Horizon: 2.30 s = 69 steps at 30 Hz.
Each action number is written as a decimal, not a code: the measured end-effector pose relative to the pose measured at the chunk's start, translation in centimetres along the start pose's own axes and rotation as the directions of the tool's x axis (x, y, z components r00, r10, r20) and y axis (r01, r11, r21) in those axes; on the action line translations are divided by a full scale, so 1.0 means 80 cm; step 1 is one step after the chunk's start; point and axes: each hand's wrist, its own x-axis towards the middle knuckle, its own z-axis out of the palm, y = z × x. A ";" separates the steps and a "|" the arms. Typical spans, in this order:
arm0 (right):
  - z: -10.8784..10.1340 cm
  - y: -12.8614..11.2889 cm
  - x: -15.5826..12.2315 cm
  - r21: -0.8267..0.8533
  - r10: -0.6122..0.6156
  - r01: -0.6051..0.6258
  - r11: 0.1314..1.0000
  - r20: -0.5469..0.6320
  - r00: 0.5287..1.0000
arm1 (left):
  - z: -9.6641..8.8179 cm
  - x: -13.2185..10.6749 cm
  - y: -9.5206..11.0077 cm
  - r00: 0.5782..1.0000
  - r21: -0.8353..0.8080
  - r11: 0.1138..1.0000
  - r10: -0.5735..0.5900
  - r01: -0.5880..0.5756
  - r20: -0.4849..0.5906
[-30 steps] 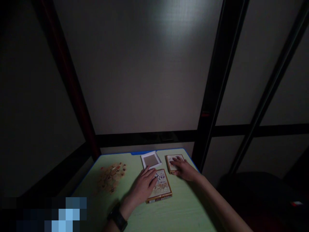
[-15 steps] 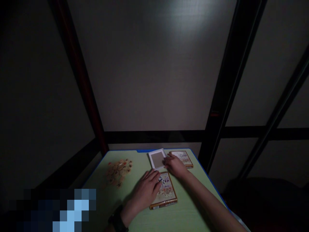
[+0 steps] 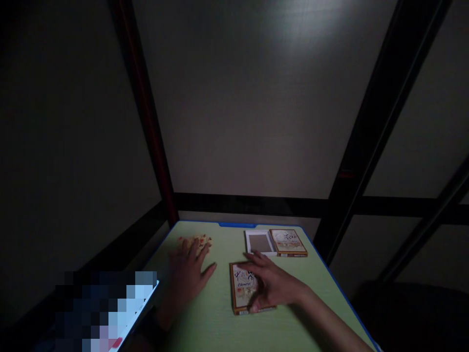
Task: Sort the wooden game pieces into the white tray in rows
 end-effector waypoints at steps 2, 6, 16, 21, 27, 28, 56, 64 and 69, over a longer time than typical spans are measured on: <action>0.007 -0.010 0.000 -0.018 0.026 -0.025 1.000 0.077 0.997 | 0.005 0.001 -0.013 0.997 0.040 0.996 -0.076 0.074 0.030; 0.014 -0.013 -0.001 -0.036 0.042 -0.040 0.999 0.077 0.996 | 0.019 0.009 -0.019 0.982 0.040 0.989 -0.149 0.146 0.115; 0.039 -0.007 -0.004 -0.074 0.056 -0.054 0.996 0.027 0.998 | 0.033 0.053 -0.018 0.983 0.026 0.988 -0.153 0.151 0.097; 0.054 -0.006 -0.005 -0.098 -0.006 -0.002 0.995 -0.078 0.997 | 0.033 0.059 -0.022 0.989 -0.007 0.990 -0.138 0.138 0.048; 0.074 -0.018 0.005 -0.119 0.000 -0.022 0.993 -0.180 0.984 | 0.024 0.051 -0.013 0.996 -0.054 0.998 -0.047 0.043 -0.076; 0.078 -0.022 0.007 -0.120 -0.014 -0.008 0.993 -0.184 0.983 | 0.022 0.047 -0.010 0.996 -0.080 0.996 -0.034 0.028 -0.080; -0.015 0.092 -0.108 -0.089 0.180 -0.231 0.969 -0.388 0.904 | -0.015 -0.032 0.040 0.809 -0.611 0.772 0.466 -0.174 0.358; -0.031 0.133 -0.062 -0.214 0.311 -0.381 0.899 -0.301 0.902 | -0.018 -0.033 0.042 0.829 -0.636 0.760 0.439 -0.136 0.347; -0.042 0.146 -0.080 -0.208 0.384 -0.438 0.875 -0.253 0.888 | -0.018 -0.033 0.043 0.832 -0.629 0.767 0.426 -0.125 0.355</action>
